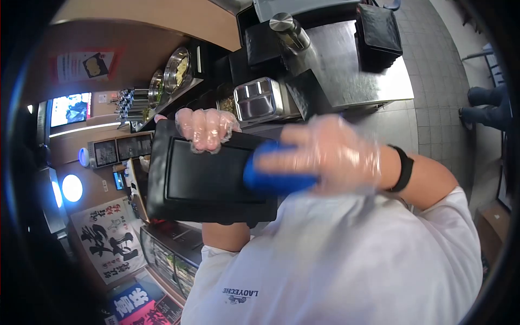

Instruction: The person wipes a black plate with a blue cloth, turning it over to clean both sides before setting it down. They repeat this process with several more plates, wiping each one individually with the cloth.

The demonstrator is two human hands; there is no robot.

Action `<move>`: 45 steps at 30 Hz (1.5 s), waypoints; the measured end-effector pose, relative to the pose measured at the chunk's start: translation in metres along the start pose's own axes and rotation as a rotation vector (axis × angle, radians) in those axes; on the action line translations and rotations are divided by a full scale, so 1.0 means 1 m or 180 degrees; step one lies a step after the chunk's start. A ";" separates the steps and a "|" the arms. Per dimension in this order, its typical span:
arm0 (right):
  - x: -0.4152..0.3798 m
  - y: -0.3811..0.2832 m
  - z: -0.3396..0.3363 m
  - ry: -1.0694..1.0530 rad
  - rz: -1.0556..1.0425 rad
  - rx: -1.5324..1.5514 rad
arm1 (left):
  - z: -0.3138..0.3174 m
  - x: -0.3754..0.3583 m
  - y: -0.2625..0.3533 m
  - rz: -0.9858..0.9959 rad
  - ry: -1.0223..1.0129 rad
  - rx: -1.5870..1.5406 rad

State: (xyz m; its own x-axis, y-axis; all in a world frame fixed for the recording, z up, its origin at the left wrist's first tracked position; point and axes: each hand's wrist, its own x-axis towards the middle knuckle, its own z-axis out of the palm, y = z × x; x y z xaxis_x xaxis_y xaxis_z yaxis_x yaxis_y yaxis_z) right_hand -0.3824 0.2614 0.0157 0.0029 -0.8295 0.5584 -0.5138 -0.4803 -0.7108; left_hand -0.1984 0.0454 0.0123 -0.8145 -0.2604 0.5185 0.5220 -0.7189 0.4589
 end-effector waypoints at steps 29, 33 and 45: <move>-0.010 0.010 -0.048 -0.0765 -0.0374 0.0190 | 0.029 0.033 -0.041 -0.0521 0.0598 0.0117; -0.009 0.017 -0.048 -0.0544 -0.0471 0.0181 | 0.034 0.033 -0.047 -0.0533 0.0671 0.0114; -0.008 0.018 -0.044 -0.0273 -0.0722 0.0448 | 0.036 0.028 -0.056 -0.0524 0.0812 0.0074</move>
State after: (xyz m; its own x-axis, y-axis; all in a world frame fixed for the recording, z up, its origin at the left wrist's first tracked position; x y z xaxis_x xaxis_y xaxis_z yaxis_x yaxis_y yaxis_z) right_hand -0.4294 0.2720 0.0178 0.1801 -0.7144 0.6762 -0.3675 -0.6865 -0.6274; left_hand -0.2419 0.1016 0.0270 -0.9243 -0.2973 0.2392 0.3811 -0.7507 0.5397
